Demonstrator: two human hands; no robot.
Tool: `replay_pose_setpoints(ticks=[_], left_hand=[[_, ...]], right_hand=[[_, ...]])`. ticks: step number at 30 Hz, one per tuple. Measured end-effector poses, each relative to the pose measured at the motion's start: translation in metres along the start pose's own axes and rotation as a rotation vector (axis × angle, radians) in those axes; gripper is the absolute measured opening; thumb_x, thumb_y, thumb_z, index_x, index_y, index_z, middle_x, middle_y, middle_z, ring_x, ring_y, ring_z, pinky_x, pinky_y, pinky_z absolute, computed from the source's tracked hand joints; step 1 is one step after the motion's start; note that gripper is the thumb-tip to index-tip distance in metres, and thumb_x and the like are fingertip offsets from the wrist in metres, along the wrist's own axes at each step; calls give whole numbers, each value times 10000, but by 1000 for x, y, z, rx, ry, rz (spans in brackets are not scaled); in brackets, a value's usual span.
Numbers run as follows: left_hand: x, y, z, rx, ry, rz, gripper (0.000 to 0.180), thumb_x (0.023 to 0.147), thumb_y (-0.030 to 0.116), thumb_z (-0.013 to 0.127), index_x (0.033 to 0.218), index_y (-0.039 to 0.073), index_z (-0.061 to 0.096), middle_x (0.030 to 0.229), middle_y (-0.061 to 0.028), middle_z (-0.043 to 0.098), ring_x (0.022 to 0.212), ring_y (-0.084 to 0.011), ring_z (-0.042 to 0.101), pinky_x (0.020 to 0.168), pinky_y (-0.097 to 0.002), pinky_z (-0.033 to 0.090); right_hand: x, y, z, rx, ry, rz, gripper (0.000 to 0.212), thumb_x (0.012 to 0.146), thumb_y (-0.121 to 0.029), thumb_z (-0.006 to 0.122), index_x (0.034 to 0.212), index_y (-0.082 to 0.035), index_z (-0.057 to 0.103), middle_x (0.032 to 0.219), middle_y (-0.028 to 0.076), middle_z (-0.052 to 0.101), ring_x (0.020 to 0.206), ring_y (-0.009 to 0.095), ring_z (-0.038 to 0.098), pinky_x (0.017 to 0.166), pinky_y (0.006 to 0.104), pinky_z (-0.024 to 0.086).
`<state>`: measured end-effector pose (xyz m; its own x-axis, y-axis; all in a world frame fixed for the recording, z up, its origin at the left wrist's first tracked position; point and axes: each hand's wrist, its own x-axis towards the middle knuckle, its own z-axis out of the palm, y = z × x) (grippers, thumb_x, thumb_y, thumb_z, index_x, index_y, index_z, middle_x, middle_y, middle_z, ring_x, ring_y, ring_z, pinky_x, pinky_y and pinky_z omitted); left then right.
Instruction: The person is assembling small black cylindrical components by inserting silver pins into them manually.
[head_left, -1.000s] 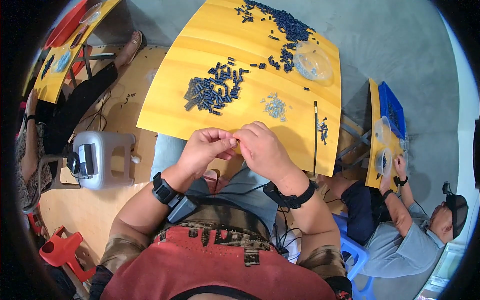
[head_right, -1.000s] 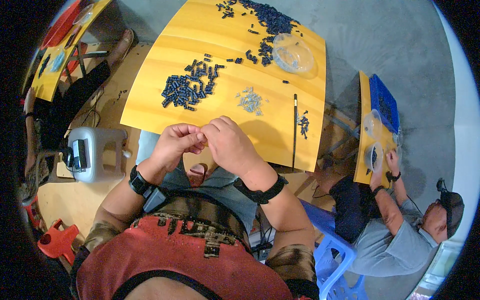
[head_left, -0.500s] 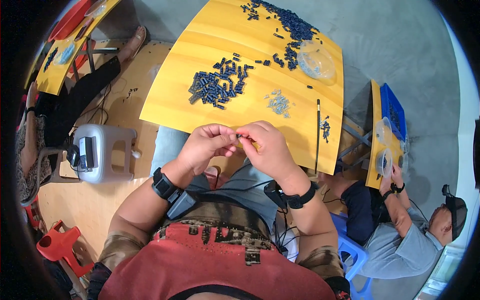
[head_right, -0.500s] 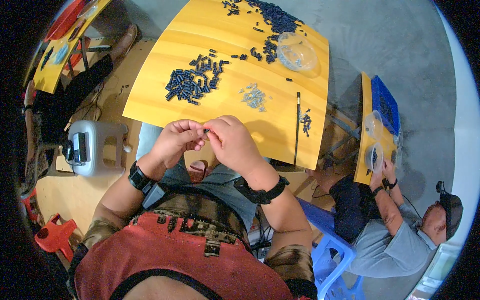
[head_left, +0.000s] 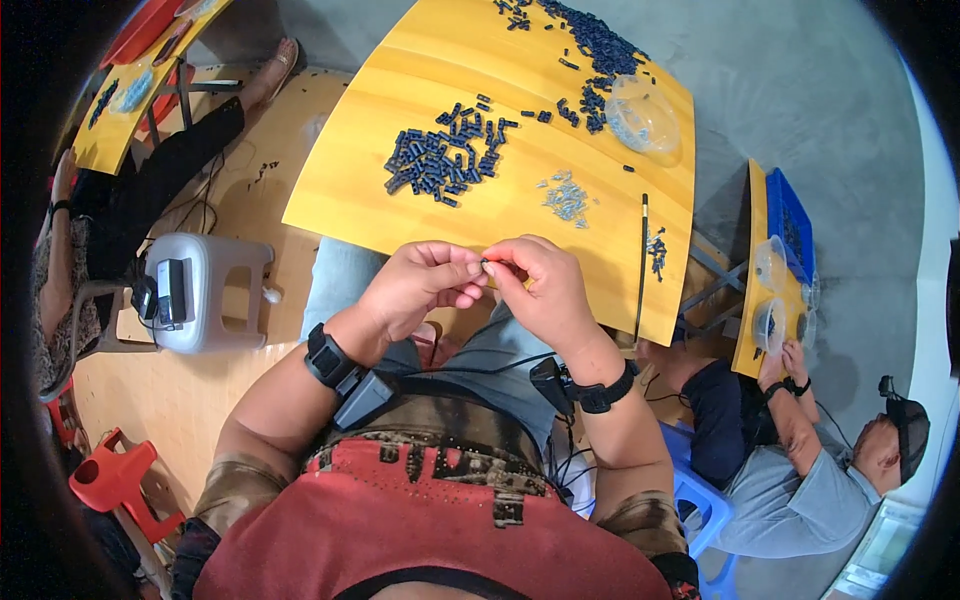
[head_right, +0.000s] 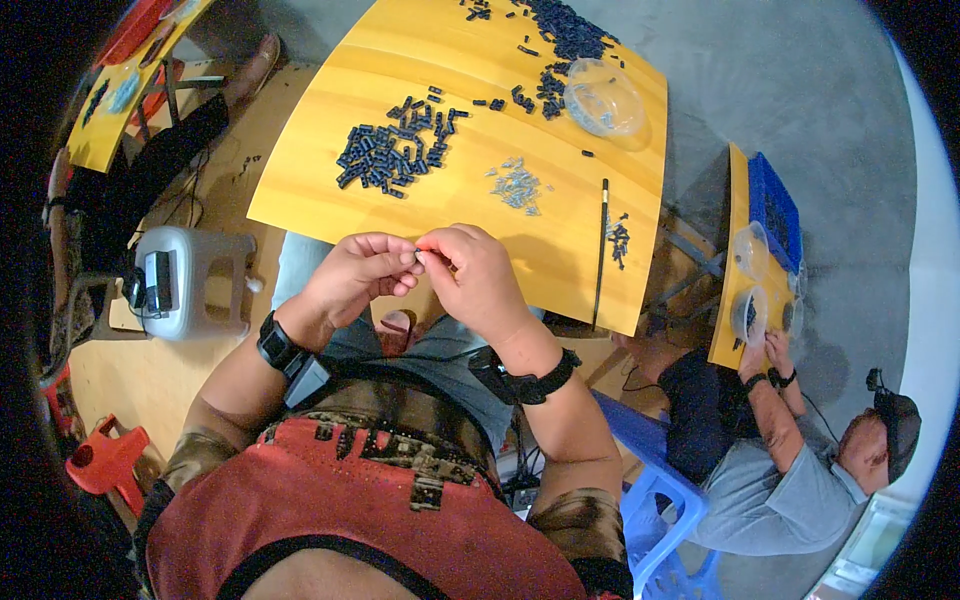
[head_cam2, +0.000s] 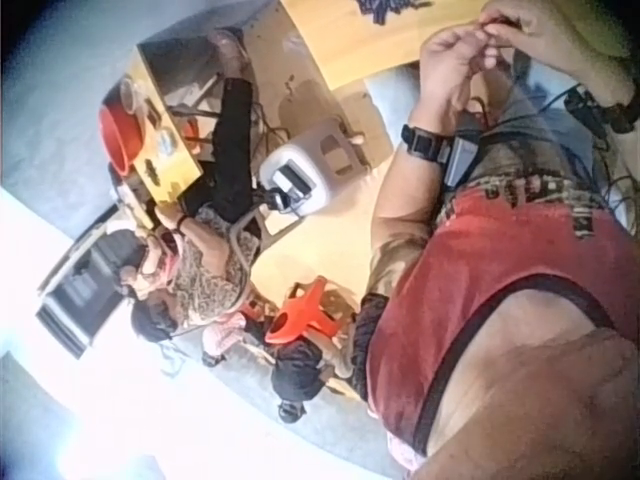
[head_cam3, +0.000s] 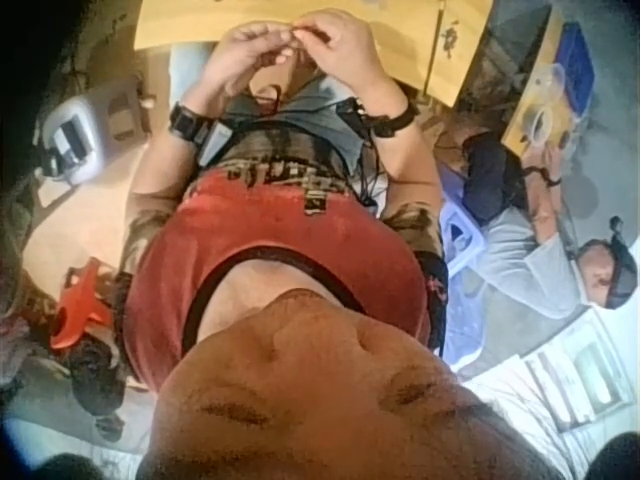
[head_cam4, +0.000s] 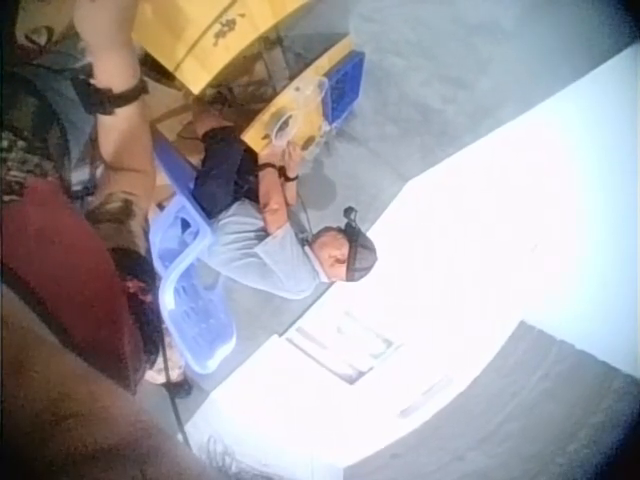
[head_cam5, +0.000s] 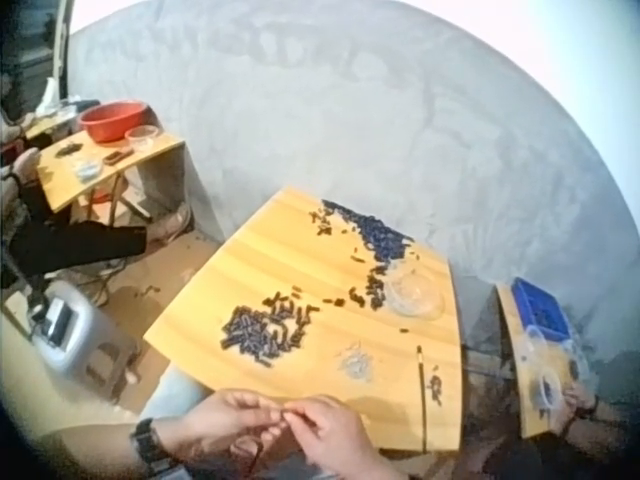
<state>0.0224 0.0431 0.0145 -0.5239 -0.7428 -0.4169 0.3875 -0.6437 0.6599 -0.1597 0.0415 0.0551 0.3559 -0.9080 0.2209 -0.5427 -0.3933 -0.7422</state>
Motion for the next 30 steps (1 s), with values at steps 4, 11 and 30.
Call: replay_pose_setpoints(ticks=[4,11,30], left_hand=[[1,-2,-3,2,2,-21,154,888,124,598,989,10,616,875,-46,647,750,-113,616,692,-242,514],[4,1,-7,-13,10,-25,147,894,137,588,969,12,612,912,-64,649,800,-135,633,720,-247,524],[6,0,-9,-106,-6,-54,241,936,242,515,1018,38,615,935,-62,651,819,-144,630,737,-282,536]], right_hand=[[0,0,2,-9,-5,-8,116,757,14,636,873,2,636,761,105,618,621,184,604,552,256,475],[2,-6,7,66,1,28,158,718,-44,657,871,-22,622,767,117,611,729,294,591,654,363,476],[2,-3,14,-70,86,-52,227,693,-50,698,901,-22,610,814,108,580,765,278,565,673,361,464]])
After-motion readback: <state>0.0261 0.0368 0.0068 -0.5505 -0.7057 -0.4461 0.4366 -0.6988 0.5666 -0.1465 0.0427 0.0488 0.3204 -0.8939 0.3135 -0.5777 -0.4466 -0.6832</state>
